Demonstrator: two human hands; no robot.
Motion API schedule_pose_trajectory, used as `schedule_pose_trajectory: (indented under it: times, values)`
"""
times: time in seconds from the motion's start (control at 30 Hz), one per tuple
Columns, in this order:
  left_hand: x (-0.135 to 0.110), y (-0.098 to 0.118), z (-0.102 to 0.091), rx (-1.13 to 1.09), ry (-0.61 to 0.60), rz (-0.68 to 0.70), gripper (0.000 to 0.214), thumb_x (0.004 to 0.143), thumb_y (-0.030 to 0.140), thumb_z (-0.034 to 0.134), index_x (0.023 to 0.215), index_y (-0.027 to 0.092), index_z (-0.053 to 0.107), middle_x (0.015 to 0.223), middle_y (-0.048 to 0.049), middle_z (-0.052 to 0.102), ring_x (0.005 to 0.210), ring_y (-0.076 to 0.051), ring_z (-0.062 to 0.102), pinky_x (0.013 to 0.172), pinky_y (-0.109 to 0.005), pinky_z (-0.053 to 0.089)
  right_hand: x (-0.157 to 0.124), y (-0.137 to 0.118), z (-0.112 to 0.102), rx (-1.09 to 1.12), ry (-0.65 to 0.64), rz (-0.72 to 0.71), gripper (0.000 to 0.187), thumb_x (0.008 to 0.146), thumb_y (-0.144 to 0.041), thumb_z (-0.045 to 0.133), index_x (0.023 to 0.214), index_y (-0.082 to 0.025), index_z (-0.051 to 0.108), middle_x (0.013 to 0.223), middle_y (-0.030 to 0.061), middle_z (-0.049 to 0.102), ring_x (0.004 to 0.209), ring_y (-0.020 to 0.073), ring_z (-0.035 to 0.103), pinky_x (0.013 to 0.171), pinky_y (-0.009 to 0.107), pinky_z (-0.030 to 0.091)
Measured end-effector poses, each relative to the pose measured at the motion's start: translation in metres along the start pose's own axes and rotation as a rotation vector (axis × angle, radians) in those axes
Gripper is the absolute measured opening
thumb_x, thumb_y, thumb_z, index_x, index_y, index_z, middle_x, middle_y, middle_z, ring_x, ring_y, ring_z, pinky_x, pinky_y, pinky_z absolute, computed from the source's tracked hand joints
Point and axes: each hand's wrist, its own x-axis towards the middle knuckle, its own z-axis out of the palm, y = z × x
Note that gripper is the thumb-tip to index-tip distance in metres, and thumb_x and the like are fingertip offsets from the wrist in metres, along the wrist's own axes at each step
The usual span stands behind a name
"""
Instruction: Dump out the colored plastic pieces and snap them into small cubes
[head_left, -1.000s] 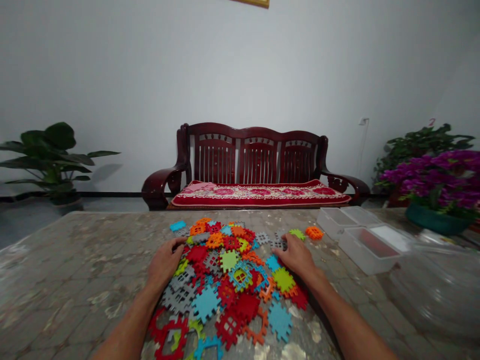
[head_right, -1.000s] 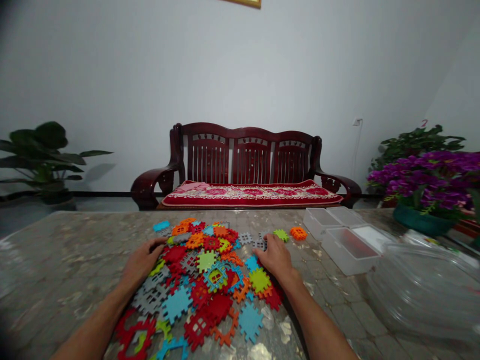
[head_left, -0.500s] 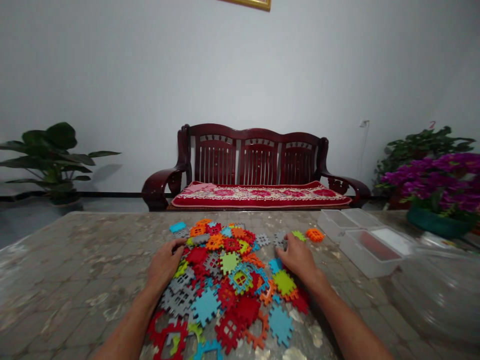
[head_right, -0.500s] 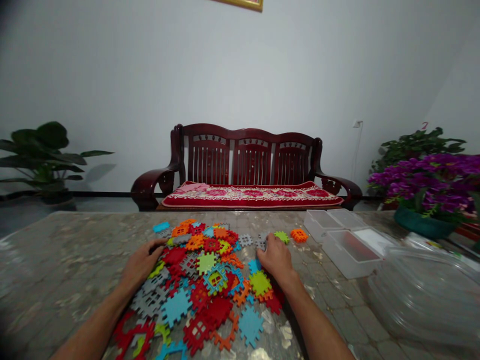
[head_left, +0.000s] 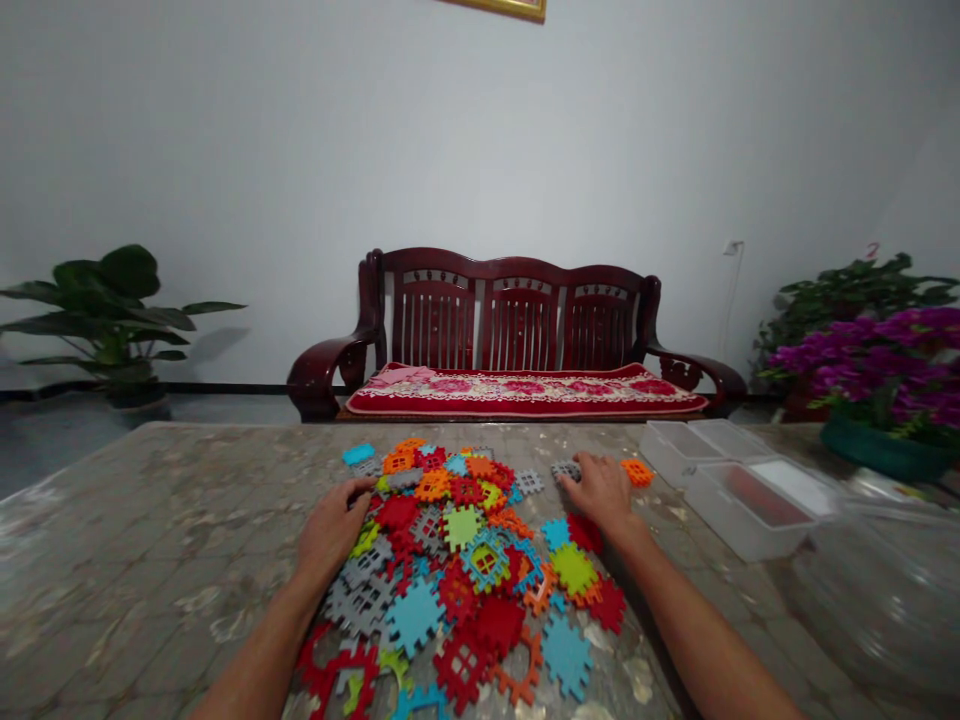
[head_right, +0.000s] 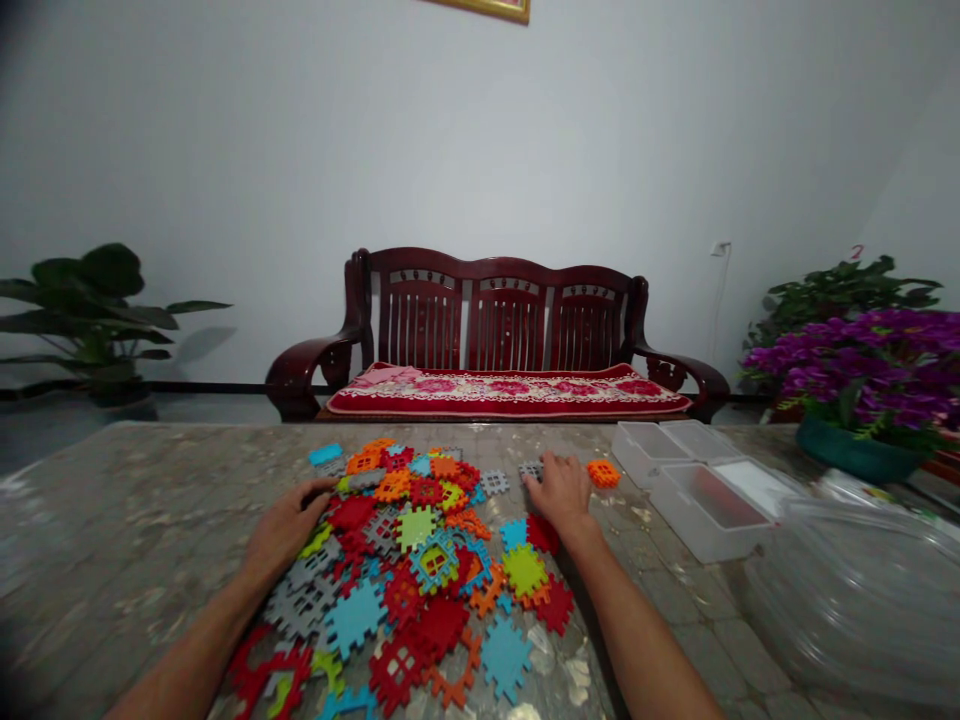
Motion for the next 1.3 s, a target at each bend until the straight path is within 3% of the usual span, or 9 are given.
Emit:
schedule_pose_trajectory:
  times: [0.1,0.27,0.47,0.6,0.8,1.07,1.3]
  values:
    - [-0.001,0.0,0.0,0.012,0.003,-0.003,0.039,0.091,0.031,0.047,0.115,0.021,0.075,0.118,-0.0076,0.077,0.106,-0.026,0.07,0.098,-0.039,0.053,0.001,0.002,0.005,0.044,0.03,-0.07,0.036,0.087,-0.038,0.064,0.119,-0.022,0.071,0.121,0.0129,0.073,0.117,0.0315,0.058,0.1,0.042,0.039]
    - [-0.002,0.0,0.001,0.013,0.007,0.002,0.039,0.09,0.031,0.047,0.114,0.02,0.076,0.117,-0.0089,0.077,0.105,-0.026,0.07,0.097,-0.04,0.053,0.008,0.005,0.012,0.103,-0.019,-0.27,0.054,0.082,-0.03,0.066,0.136,-0.026,0.064,0.148,0.0085,0.059,0.142,0.0334,0.04,0.116,0.049,0.027]
    - [-0.002,0.001,0.0,0.003,0.019,0.006,0.037,0.091,0.031,0.047,0.112,0.021,0.076,0.114,-0.007,0.077,0.105,-0.024,0.07,0.097,-0.037,0.053,0.012,0.008,0.017,0.104,-0.072,-0.286,0.038,0.088,-0.033,0.062,0.124,-0.024,0.072,0.128,0.0092,0.072,0.14,0.0329,0.045,0.119,0.051,0.024]
    - [-0.003,0.004,-0.002,-0.002,0.015,-0.001,0.036,0.091,0.03,0.048,0.112,0.021,0.075,0.114,-0.0064,0.078,0.105,-0.024,0.07,0.097,-0.037,0.053,0.009,0.001,0.018,0.162,-0.028,-0.278,0.043,0.086,-0.031,0.064,0.128,-0.025,0.07,0.136,0.0086,0.068,0.141,0.0319,0.045,0.12,0.05,0.026]
    - [-0.005,0.009,-0.006,-0.007,0.0,-0.019,0.035,0.09,0.027,0.049,0.113,0.021,0.076,0.113,-0.0068,0.078,0.104,-0.024,0.07,0.097,-0.037,0.053,0.009,-0.025,0.019,0.267,-0.079,-0.451,0.046,0.084,-0.029,0.066,0.13,-0.027,0.069,0.142,0.0057,0.065,0.148,0.0311,0.038,0.124,0.054,0.02]
    - [-0.005,0.005,-0.001,-0.017,0.025,-0.011,0.035,0.09,0.028,0.05,0.112,0.02,0.076,0.112,-0.0075,0.078,0.102,-0.024,0.071,0.097,-0.039,0.053,0.006,-0.025,0.016,0.217,-0.118,-0.358,0.036,0.081,-0.023,0.062,0.114,-0.026,0.076,0.125,0.0058,0.074,0.139,0.032,0.049,0.12,0.05,0.028]
    - [-0.005,0.006,-0.001,0.006,0.006,-0.023,0.035,0.091,0.028,0.049,0.113,0.023,0.075,0.115,-0.0057,0.078,0.104,-0.024,0.07,0.096,-0.037,0.053,-0.002,-0.043,0.015,0.312,-0.09,-0.351,0.042,0.084,-0.022,0.059,0.124,-0.024,0.073,0.13,0.0063,0.072,0.141,0.0289,0.047,0.119,0.045,0.032]
